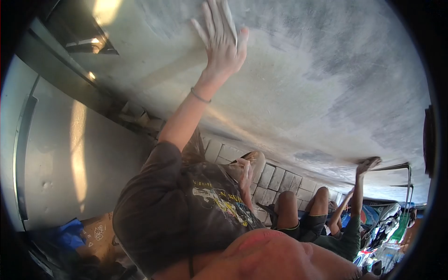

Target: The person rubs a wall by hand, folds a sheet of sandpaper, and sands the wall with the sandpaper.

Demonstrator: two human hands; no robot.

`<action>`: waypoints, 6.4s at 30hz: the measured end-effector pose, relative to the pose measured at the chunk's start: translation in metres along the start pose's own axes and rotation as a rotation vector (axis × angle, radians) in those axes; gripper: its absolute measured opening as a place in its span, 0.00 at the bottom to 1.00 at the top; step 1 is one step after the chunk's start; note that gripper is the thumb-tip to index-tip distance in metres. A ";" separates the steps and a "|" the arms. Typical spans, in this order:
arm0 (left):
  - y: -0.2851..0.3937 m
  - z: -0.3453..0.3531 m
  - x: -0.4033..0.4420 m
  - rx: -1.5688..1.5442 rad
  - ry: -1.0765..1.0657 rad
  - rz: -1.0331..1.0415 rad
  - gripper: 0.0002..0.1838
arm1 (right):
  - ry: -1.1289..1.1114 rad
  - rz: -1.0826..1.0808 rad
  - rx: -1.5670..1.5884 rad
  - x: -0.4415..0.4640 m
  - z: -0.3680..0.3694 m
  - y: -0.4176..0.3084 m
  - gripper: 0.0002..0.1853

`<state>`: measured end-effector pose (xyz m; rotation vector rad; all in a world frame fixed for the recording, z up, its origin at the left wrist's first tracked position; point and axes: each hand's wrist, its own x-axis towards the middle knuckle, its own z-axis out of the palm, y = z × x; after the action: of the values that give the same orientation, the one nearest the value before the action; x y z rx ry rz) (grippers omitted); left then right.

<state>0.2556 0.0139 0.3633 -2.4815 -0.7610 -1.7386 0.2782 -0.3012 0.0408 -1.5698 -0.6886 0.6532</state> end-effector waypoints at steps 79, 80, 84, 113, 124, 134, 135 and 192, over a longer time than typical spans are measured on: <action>0.015 0.035 -0.045 -0.020 -0.093 0.045 0.42 | -0.532 -0.054 0.404 0.024 0.023 -0.095 0.45; 0.006 0.047 -0.073 -0.003 -0.159 0.049 0.42 | -0.497 -0.033 0.413 0.023 0.025 -0.089 0.45; 0.007 0.058 -0.108 -0.014 -0.236 -0.027 0.43 | -0.531 -0.060 0.368 0.019 0.026 -0.098 0.46; -0.005 0.004 -0.006 -0.107 0.010 0.078 0.38 | -0.385 -0.040 0.127 0.028 0.052 -0.097 0.39; -0.030 0.034 -0.094 -0.093 -0.172 0.044 0.37 | -0.431 0.008 0.022 0.025 0.061 -0.106 0.37; -0.014 0.022 -0.043 -0.045 -0.085 0.135 0.38 | -0.368 -0.046 0.062 0.037 0.048 -0.091 0.33; -0.016 0.030 -0.069 -0.062 -0.158 0.111 0.38 | -0.360 -0.027 0.063 0.036 0.047 -0.089 0.33; -0.043 0.029 -0.085 -0.022 0.000 -0.226 0.43 | -0.349 -0.004 0.033 0.028 0.040 -0.102 0.32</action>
<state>0.2414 0.0279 0.2660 -2.4933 -1.0651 -1.8224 0.2605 -0.2459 0.1377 -1.4368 -0.9338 0.9432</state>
